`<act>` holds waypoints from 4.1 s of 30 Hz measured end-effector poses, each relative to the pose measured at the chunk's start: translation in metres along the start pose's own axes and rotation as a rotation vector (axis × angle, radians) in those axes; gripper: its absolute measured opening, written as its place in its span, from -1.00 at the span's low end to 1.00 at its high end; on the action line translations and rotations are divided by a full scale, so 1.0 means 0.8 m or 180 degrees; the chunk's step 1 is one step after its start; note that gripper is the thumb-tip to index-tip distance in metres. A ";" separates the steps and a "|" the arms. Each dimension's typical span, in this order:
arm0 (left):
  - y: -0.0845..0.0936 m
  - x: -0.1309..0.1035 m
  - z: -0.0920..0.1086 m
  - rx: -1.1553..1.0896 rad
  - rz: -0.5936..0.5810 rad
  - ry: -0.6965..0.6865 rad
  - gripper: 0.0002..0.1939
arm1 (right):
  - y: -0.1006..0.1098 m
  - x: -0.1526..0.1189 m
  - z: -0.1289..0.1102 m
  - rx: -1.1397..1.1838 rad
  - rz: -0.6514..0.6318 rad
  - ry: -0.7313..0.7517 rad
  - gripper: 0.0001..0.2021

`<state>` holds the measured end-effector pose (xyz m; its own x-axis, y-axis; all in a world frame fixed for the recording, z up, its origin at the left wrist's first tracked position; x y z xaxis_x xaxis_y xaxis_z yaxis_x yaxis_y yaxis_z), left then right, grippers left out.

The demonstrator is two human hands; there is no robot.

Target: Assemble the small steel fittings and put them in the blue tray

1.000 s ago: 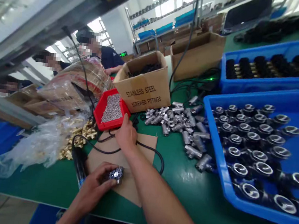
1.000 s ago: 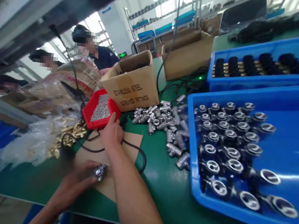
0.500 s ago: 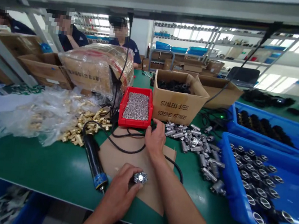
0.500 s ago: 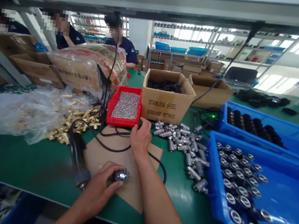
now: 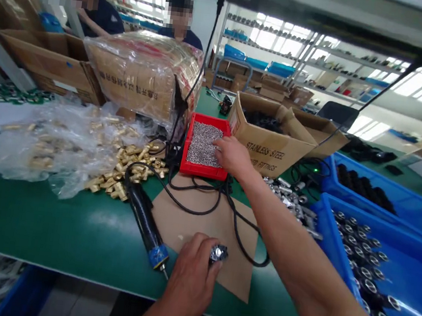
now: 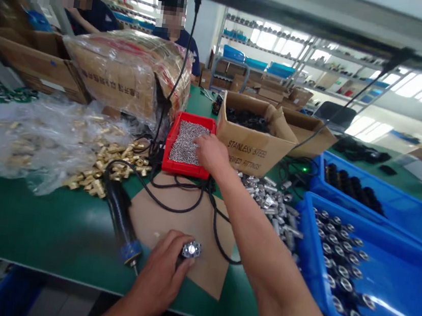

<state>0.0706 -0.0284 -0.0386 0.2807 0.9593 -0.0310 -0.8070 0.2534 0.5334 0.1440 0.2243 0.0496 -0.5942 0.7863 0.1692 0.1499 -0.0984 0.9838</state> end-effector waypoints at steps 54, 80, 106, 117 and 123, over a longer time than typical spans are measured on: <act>-0.001 0.004 -0.003 -0.0189 -0.0174 0.0020 -0.63 | -0.093 -0.288 -0.069 0.4929 -0.0228 -0.2083 -0.79; -0.004 -0.001 -0.007 -0.0006 0.0165 -0.0032 -0.65 | -0.096 -0.267 -0.069 0.4099 -0.0393 -0.1628 -0.84; 0.000 0.001 -0.001 0.0007 -0.0010 -0.0109 -0.59 | -0.092 -0.252 -0.065 0.3528 -0.0580 -0.0950 -0.90; -0.002 0.000 -0.004 0.0028 0.0109 -0.0114 -0.60 | -0.089 -0.244 -0.069 0.3518 -0.0515 -0.0943 -0.90; -0.002 -0.002 -0.005 -0.0015 0.0272 -0.0029 -0.62 | -0.091 -0.242 -0.069 0.3679 -0.0576 -0.0909 -0.90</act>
<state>0.0694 -0.0296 -0.0427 0.2153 0.9763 0.0222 -0.8307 0.1711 0.5298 0.2047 0.0459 -0.0514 -0.5052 0.8533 -0.1286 0.7887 0.5171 0.3324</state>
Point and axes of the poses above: each hand's wrist, its own x-axis towards the middle knuckle, its own y-axis out of the back of the hand, z = x × y, the point moved 3 cm from there along x, towards the middle knuckle, and after that the axes turned 10 degrees about -z, right-handed, at the moved point
